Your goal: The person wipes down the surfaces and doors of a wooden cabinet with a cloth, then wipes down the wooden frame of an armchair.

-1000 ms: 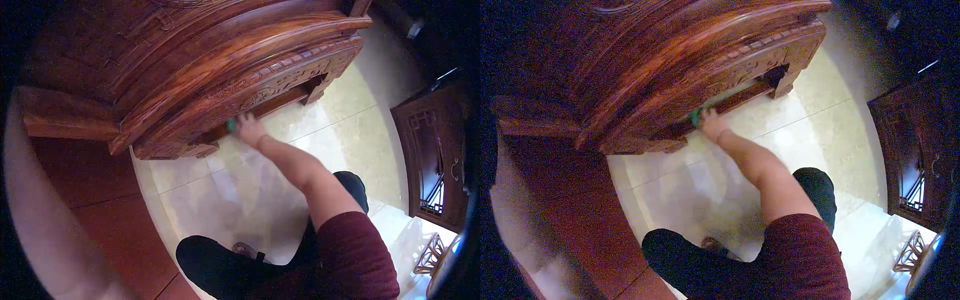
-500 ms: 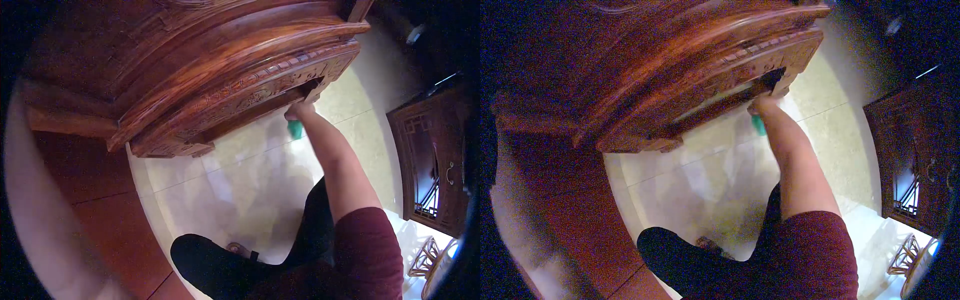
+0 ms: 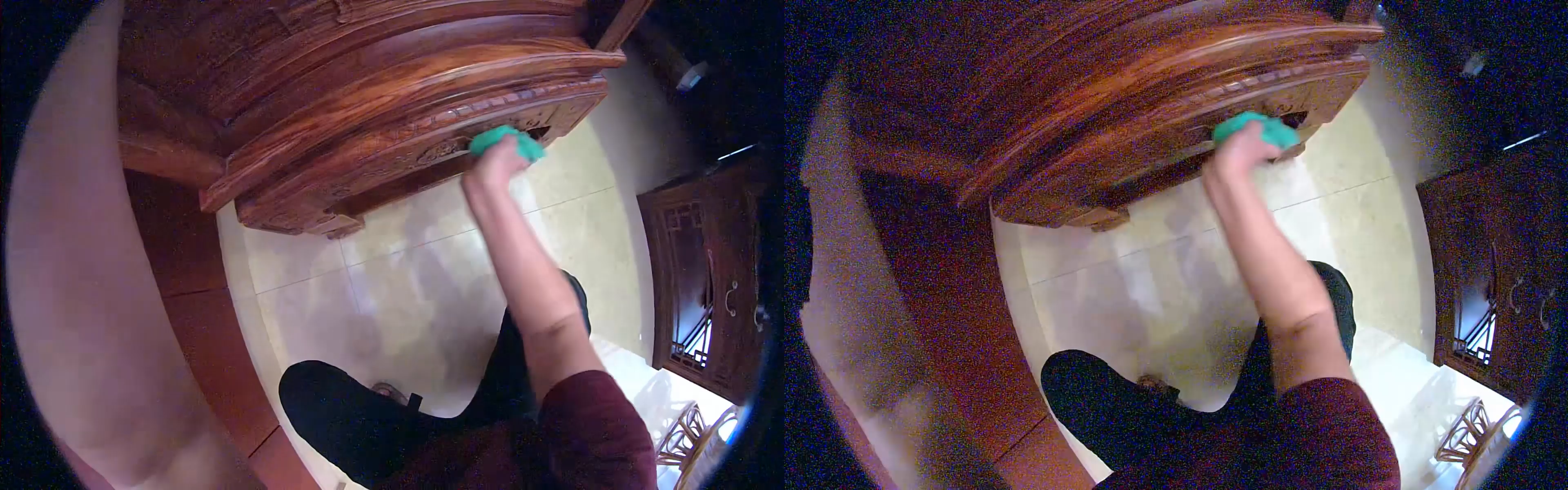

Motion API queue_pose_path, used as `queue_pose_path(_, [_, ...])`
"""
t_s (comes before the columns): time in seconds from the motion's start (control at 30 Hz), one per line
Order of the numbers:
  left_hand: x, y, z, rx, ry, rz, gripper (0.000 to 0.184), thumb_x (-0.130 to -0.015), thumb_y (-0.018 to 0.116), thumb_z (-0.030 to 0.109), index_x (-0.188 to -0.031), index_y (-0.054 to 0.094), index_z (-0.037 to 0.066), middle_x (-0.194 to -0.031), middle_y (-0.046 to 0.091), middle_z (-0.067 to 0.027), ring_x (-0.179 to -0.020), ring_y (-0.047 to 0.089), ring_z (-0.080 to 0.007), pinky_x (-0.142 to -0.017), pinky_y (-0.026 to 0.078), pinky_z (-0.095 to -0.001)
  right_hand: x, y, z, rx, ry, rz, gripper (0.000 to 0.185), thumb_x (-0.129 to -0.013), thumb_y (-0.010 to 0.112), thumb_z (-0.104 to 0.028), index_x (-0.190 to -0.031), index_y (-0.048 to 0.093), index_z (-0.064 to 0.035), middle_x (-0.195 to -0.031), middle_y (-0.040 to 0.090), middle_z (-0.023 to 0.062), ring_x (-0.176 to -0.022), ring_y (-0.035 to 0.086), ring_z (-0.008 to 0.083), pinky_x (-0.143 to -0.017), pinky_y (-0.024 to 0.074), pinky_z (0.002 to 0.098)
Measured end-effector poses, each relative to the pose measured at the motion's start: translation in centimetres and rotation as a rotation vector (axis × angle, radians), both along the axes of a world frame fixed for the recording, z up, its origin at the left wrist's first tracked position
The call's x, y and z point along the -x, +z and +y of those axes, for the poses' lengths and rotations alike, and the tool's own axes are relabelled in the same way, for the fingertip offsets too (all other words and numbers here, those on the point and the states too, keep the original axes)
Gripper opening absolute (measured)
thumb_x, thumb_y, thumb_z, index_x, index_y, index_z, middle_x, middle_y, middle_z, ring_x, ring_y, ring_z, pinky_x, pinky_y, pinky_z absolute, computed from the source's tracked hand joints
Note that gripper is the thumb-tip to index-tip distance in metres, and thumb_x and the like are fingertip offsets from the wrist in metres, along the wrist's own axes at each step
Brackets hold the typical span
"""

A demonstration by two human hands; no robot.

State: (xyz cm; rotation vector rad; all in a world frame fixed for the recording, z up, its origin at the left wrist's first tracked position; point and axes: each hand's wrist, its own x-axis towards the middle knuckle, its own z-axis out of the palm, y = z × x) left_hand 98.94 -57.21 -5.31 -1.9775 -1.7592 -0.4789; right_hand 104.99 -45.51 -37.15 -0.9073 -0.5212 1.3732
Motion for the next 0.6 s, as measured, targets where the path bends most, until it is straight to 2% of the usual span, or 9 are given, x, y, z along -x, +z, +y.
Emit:
queue_pose_path(0.03, [0.0,-0.1,0.0,0.003,0.001,0.0,0.048,-0.074,0.057,0.025,-0.116,0.049,0.002,-0.112,0.051,-0.0192,-0.103,0.05,-0.0282,-0.09,0.038,-0.0388,1.0,-1.7,-2.2,-0.012,0.075,0.008,0.011,-0.08,0.041,-0.006,-0.084,0.037,-0.0155,-0.068,0.046,-0.0001,-0.057,0.045,0.013,-0.049,0.0403,0.0304])
queue_pose_path(0.07, [0.1,-0.2,0.0,0.005,0.0,0.002,0.048,-0.074,0.057,0.025,-0.116,0.049,0.003,-0.112,0.051,-0.0192,-0.104,0.05,-0.0283,-0.091,0.037,-0.0389,2.1,-3.8,-4.7,0.016,0.116,-0.084,0.016,-0.082,0.041,-0.008,-0.094,0.031,-0.0124,-0.081,0.042,0.0038,-0.07,0.043,0.0155,-0.059,0.0376,0.0319])
queue_pose_path(0.17, [0.5,-0.3,-0.1,0.005,0.0,0.004,0.048,-0.074,0.057,0.024,-0.116,0.05,0.003,-0.113,0.051,-0.0192,-0.104,0.05,-0.0285,-0.091,0.037,-0.039,6.4,-9.8,-15.0,0.255,0.469,-0.707,0.048,-0.086,0.039,-0.016,-0.126,0.014,-0.0032,-0.121,0.031,0.0152,-0.107,0.036,0.023,-0.09,0.0295,0.0365])
queue_pose_path(0.2, [0.5,-0.3,-0.1,0.002,0.0,0.005,0.048,-0.074,0.057,0.024,-0.116,0.05,0.003,-0.113,0.051,-0.0192,-0.104,0.049,-0.0286,-0.091,0.037,-0.039,7.9,-9.7,-18.9,0.261,0.533,-0.731,0.06,-0.088,0.039,-0.018,-0.136,0.008,-0.0002,-0.134,0.027,0.019,-0.119,0.034,0.0255,-0.101,0.0267,0.0381])
queue_pose_path(0.27, [0.7,-0.3,-0.2,0.005,0.002,0.005,0.048,-0.073,0.057,0.024,-0.116,0.05,0.003,-0.113,0.051,-0.0192,-0.104,0.049,-0.0287,-0.091,0.037,-0.0391,10.0,-6.4,-25.4,0.183,0.497,-0.536,0.057,-0.088,0.04,-0.015,-0.136,0.011,-0.0042,-0.132,0.028,0.0172,-0.119,0.035,0.025,-0.098,0.031,0.0468])
queue_pose_path(0.37, [0.9,-0.4,-0.3,0.017,-0.008,0.015,0.048,-0.073,0.058,0.023,-0.116,0.05,0.003,-0.113,0.051,-0.0192,-0.105,0.049,-0.0289,-0.091,0.037,-0.0392,9.6,-8.4,-28.4,0.47,0.609,-0.212,0.05,-0.088,0.04,-0.013,-0.133,0.019,-0.0148,-0.128,0.034,0.0111,-0.108,0.043,0.0255,-0.09,0.0403,0.0465])
queue_pose_path(0.47, [1.1,-0.7,-0.3,0.019,-0.013,0.015,0.048,-0.073,0.058,0.023,-0.116,0.05,0.003,-0.114,0.051,-0.0192,-0.105,0.049,-0.0291,-0.092,0.037,-0.0393,8.0,-8.7,-28.7,0.916,0.696,0.016,0.036,-0.088,0.04,-0.015,-0.124,0.033,-0.0206,-0.119,0.043,0.006,-0.097,0.049,0.0255,-0.08,0.0474,0.0425])
queue_pose_path(0.57, [1.3,-1.3,-0.2,0.02,-0.013,0.018,0.048,-0.072,0.058,0.022,-0.116,0.05,0.003,-0.114,0.051,-0.0192,-0.105,0.049,-0.0293,-0.092,0.036,-0.0394,10.7,-14.5,-28.4,1.182,0.678,0.398,0.022,-0.09,0.038,-0.022,-0.11,0.043,-0.0157,-0.108,0.05,0.0056,-0.094,0.05,0.0249,-0.076,0.0476,0.0454])
queue_pose_path(0.6, [1.3,-1.4,-0.1,0.024,-0.008,0.021,0.048,-0.072,0.058,0.022,-0.116,0.05,0.003,-0.114,0.051,-0.0192,-0.105,0.049,-0.0294,-0.092,0.036,-0.0395,11.2,-14.1,-27.1,1.252,0.72,0.462,0.021,-0.091,0.036,-0.024,-0.108,0.045,-0.0155,-0.106,0.051,0.0054,-0.092,0.05,0.025,-0.075,0.0475,0.0444])
